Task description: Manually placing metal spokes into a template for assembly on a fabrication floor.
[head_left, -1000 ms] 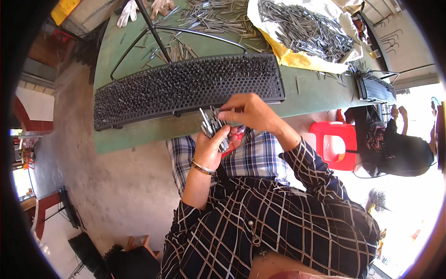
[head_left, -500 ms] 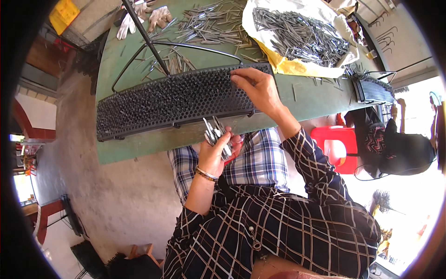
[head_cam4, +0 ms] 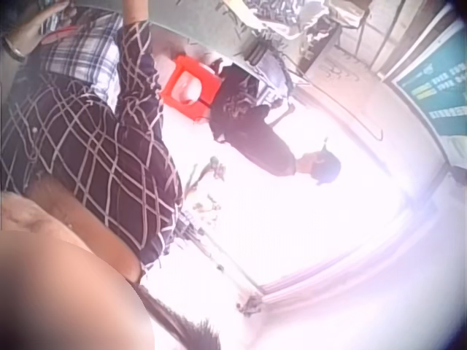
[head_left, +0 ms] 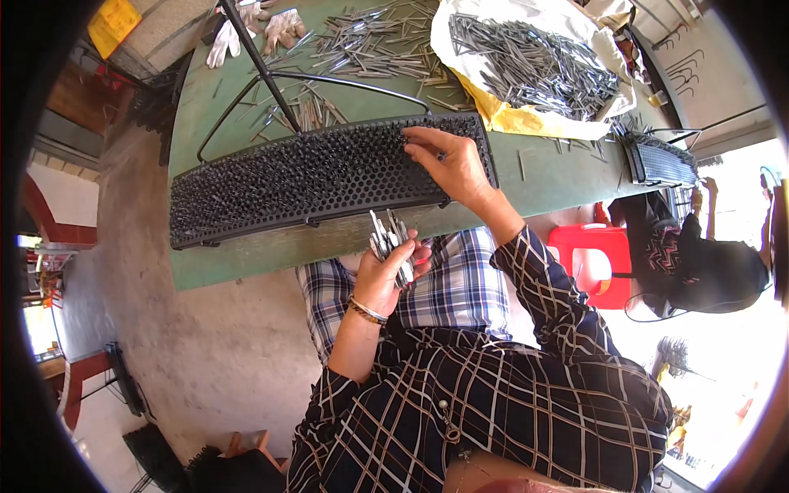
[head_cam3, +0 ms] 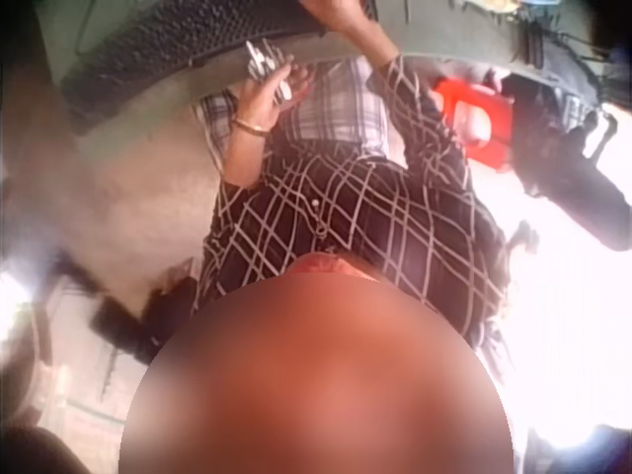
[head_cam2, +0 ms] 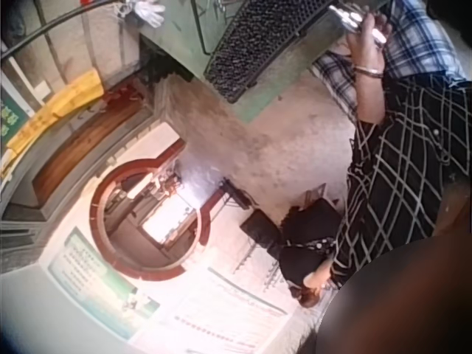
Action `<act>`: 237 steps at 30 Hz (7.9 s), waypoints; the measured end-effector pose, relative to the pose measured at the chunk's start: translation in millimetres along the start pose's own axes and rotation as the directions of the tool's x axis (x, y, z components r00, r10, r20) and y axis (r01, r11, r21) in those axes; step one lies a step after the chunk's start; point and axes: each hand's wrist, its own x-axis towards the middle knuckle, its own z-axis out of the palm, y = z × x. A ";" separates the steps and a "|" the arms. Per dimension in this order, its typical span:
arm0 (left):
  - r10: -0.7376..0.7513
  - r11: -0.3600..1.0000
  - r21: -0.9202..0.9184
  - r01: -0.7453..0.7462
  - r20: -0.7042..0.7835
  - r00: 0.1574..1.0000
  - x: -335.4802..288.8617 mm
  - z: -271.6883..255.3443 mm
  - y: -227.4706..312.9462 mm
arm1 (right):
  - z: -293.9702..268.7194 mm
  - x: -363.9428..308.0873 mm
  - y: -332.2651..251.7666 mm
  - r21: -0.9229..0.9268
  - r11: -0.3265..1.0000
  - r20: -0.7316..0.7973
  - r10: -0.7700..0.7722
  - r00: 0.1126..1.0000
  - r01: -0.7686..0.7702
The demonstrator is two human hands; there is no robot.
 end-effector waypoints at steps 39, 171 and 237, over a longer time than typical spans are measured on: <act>0.026 1.000 -0.001 -0.026 -0.017 1.000 4.4 7.7 -4.0 | -21.2 0.3 20.7 0.233 0.969 -0.063 0.104 0.993 -0.086; -0.079 0.987 0.149 0.064 0.097 0.992 3.9 10.7 -7.9 | -45.2 -8.7 28.4 -0.223 0.952 -0.106 -0.237 0.966 0.209; -0.097 0.994 0.056 0.090 0.134 0.986 9.8 16.0 -17.8 | -46.9 -19.3 24.0 -0.200 0.977 -0.201 -0.110 0.973 0.069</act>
